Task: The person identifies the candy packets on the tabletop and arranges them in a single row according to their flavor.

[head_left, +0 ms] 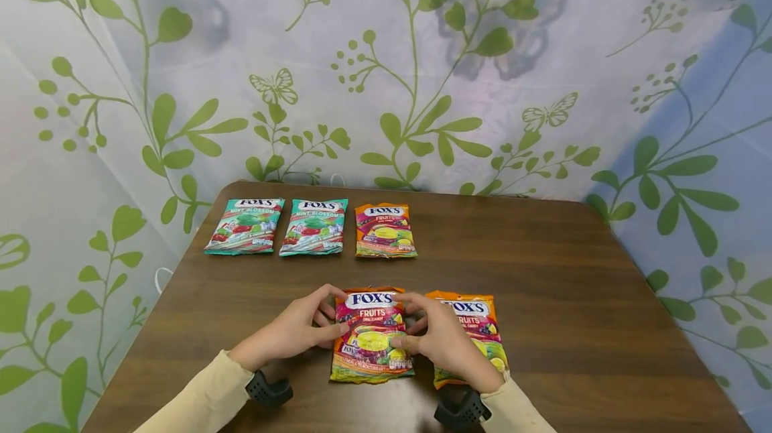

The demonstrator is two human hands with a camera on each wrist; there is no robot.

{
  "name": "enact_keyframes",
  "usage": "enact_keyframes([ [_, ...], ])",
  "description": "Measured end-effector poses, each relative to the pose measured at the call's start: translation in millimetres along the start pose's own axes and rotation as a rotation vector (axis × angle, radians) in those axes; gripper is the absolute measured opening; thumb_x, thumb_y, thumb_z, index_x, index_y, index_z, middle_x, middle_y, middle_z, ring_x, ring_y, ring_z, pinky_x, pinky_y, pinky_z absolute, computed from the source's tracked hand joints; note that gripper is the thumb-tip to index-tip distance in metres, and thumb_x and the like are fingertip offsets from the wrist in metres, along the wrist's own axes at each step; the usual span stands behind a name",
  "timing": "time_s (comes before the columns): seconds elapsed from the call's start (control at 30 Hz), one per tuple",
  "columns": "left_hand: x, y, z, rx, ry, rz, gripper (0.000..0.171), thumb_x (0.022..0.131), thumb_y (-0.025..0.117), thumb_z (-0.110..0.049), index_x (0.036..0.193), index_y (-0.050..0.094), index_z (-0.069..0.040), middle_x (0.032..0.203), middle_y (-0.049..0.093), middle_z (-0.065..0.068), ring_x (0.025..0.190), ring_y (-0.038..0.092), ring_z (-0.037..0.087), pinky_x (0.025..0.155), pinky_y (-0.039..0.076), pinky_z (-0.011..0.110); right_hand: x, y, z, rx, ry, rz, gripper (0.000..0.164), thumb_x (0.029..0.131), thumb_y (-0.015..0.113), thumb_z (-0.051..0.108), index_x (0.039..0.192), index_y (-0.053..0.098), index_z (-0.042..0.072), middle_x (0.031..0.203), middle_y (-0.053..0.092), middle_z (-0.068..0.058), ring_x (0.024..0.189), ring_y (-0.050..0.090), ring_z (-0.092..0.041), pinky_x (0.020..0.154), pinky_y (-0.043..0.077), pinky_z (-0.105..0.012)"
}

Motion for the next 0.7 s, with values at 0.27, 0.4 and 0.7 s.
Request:
enact_keyframes([
  [0.27, 1.6, 6.4, -0.7, 0.088, 0.103, -0.022, 0.054, 0.103, 0.081, -0.028, 0.139, 0.056, 0.002, 0.112, 0.055, 0.016, 0.089, 0.068, 0.017, 0.066, 0.063, 0.032, -0.1, 4.0, -1.8, 0.006, -0.031, 0.008, 0.064, 0.088, 0.095, 0.015, 0.146, 0.069, 0.013, 0.128, 0.066, -0.013, 0.097, 0.071, -0.023, 0.079, 0.062, -0.040],
  [0.4, 0.4, 6.5, 0.3, 0.099, 0.096, -0.057, 0.051, 0.100, 0.084, -0.022, 0.138, 0.059, 0.001, 0.112, 0.053, 0.016, 0.090, 0.067, 0.019, 0.068, 0.061, 0.030, -1.1, 5.6, -1.3, 0.003, -0.043, 0.018, 0.064, 0.088, 0.095, 0.015, 0.146, 0.069, 0.012, 0.129, 0.065, -0.013, 0.099, 0.070, -0.023, 0.080, 0.061, -0.039],
  [0.7, -0.5, 6.1, 5.0, 0.163, 0.050, -0.133, 0.056, 0.094, 0.089, -0.016, 0.140, 0.060, -0.002, 0.112, 0.053, 0.011, 0.092, 0.064, 0.023, 0.074, 0.055, 0.026, -1.7, 5.8, 1.0, -0.053, -0.069, 0.017, 0.069, 0.085, 0.098, 0.018, 0.147, 0.069, 0.010, 0.124, 0.064, -0.009, 0.100, 0.069, -0.024, 0.077, 0.058, -0.034],
])
Point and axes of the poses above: each hand's wrist, its own x-axis towards the middle knuckle, its own y-axis out of the palm, z = x × y, the point moved 8 cm from there along x, towards the middle knuckle
